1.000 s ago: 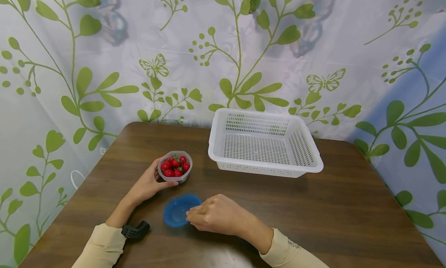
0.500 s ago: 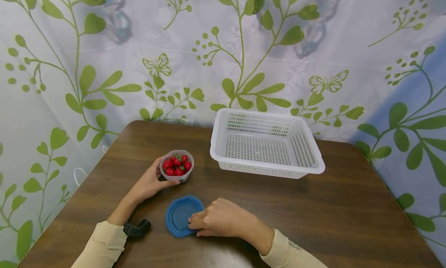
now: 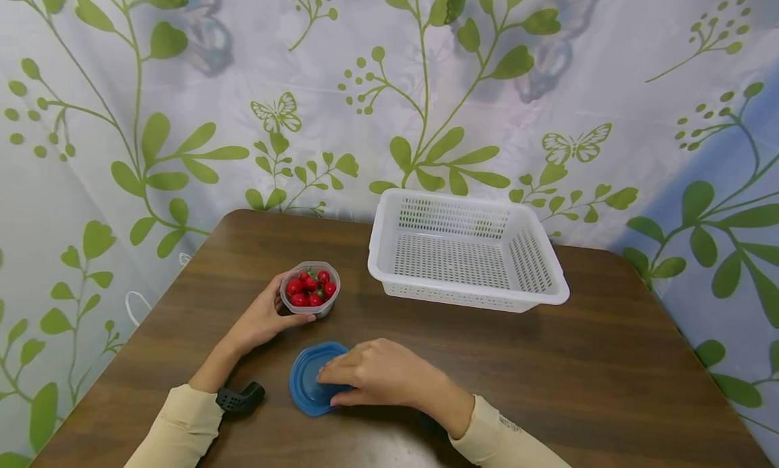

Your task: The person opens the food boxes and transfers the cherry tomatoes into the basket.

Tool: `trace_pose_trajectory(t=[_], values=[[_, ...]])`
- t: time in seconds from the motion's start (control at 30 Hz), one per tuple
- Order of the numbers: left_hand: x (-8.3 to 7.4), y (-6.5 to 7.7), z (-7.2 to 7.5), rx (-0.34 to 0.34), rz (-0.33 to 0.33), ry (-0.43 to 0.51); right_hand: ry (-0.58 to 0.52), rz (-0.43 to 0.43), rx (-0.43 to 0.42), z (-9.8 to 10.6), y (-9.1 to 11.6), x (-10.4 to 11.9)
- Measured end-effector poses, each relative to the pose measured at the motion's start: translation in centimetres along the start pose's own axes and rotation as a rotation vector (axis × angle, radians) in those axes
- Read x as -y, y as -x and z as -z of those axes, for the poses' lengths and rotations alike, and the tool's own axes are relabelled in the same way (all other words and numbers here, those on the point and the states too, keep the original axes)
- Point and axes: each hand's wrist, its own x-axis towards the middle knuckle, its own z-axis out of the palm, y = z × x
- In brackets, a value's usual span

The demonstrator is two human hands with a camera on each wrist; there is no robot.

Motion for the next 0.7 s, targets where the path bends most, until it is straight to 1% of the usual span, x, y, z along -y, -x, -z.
trace_pose_trajectory(t=[0.1, 0.17, 0.3, 0.47, 0.53, 0.7], values=[[0.0, -0.1, 0.0, -0.004, -0.004, -0.002, -0.028, -0.013, -0.105, 0.1, -0.5, -0.4], [-0.1, -0.1, 0.1, -0.005, -0.010, -0.002, -0.051, -0.038, -0.162, 0.2, -0.7, -0.8], [-0.1, 0.0, 0.1, -0.001, -0.019, 0.006, -0.051, -0.105, -0.231, 0.3, -1.0, -1.7], [-0.1, 0.0, 0.0, 0.005, -0.029, 0.019, -0.037, -0.206, -0.283, 0.5, -1.4, -2.6], [-0.1, 0.0, 0.0, 0.008, -0.032, 0.025, -0.037, -0.238, -0.287, 0.7, -1.7, -2.9], [-0.1, 0.0, 0.0, 0.009, -0.036, 0.028, -0.046, -0.287, -0.282, 0.9, -2.9, -3.5]])
